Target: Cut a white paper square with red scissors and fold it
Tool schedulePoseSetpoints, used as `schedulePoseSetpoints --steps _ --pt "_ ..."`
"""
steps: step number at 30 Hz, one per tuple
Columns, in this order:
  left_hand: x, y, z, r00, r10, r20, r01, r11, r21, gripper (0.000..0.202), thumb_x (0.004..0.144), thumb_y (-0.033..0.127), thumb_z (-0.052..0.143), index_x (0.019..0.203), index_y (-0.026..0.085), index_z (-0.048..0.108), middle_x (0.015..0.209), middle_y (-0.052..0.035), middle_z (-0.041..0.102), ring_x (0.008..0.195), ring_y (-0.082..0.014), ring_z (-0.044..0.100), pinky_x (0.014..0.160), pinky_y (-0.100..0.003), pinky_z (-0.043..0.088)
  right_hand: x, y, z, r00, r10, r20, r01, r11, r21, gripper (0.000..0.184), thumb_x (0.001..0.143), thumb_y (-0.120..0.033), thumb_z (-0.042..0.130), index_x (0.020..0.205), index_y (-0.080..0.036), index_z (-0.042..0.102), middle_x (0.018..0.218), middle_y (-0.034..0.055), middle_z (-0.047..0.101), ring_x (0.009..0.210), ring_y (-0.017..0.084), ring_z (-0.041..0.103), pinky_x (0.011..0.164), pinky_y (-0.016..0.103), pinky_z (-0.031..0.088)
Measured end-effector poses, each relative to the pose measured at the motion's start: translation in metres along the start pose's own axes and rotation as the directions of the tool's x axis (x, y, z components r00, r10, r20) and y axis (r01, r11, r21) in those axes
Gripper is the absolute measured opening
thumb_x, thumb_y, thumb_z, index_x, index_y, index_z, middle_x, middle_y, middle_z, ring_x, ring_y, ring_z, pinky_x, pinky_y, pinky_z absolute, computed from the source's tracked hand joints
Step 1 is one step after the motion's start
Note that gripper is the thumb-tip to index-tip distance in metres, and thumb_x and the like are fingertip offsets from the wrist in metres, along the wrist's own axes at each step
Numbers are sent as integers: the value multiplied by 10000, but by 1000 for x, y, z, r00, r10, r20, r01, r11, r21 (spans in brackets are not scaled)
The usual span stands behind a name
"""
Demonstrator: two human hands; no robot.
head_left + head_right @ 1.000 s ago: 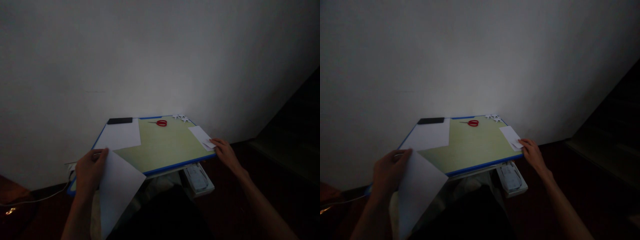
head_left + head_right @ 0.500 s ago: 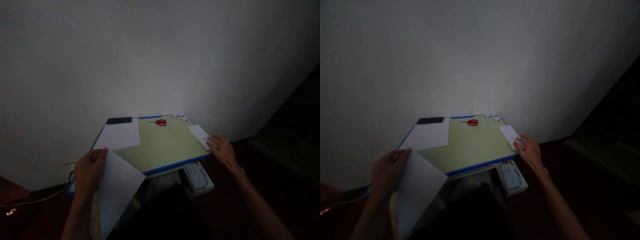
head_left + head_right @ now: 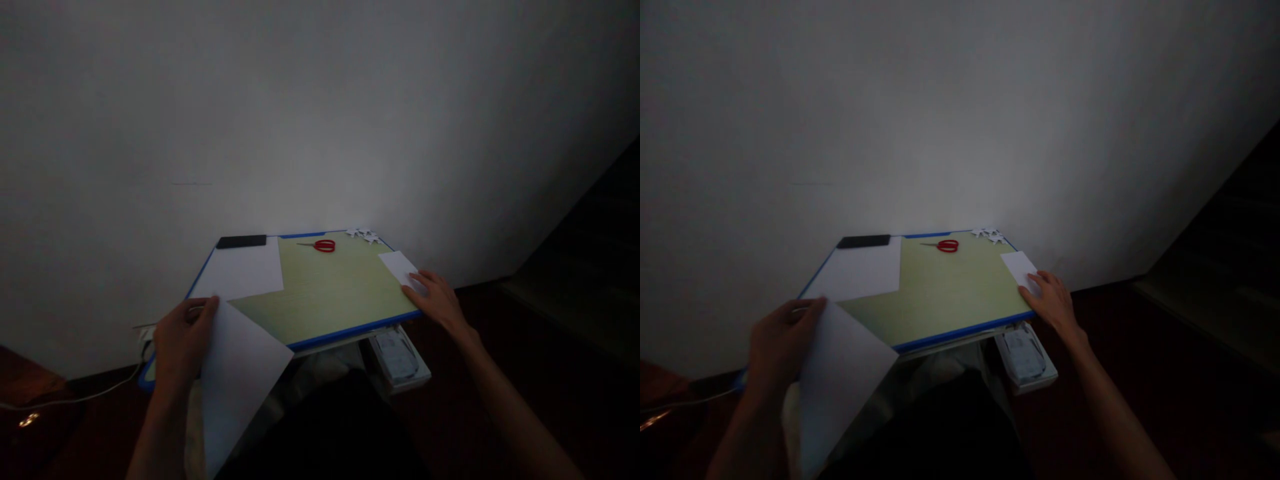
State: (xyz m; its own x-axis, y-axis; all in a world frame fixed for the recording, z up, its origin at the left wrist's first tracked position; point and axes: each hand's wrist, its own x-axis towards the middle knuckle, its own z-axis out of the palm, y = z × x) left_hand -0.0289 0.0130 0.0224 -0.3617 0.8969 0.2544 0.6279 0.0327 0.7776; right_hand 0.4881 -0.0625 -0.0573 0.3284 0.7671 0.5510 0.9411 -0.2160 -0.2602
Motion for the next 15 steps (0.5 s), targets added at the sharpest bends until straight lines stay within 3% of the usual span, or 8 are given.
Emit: schedulePoseSetpoints --steps 5,15 --pt "-1 3 -1 1000 1 -3 -1 1000 10 392 770 515 644 930 185 782 836 -90 822 897 -337 777 801 -384 583 1 0 2 1000 -15 -25 15 1000 9 457 957 -521 597 1250 -228 789 1305 147 722 1195 355 681 1069 519 535" --pt "-3 4 -1 1000 -2 -5 2 1000 6 399 778 515 642 950 183 783 838 -90 815 895 -330 775 812 -389 584 -4 -3 1 999 12 -34 -11 1000 18 448 957 -536 589 1153 -202 815 1263 166 727 1162 377 667 1048 555 519"
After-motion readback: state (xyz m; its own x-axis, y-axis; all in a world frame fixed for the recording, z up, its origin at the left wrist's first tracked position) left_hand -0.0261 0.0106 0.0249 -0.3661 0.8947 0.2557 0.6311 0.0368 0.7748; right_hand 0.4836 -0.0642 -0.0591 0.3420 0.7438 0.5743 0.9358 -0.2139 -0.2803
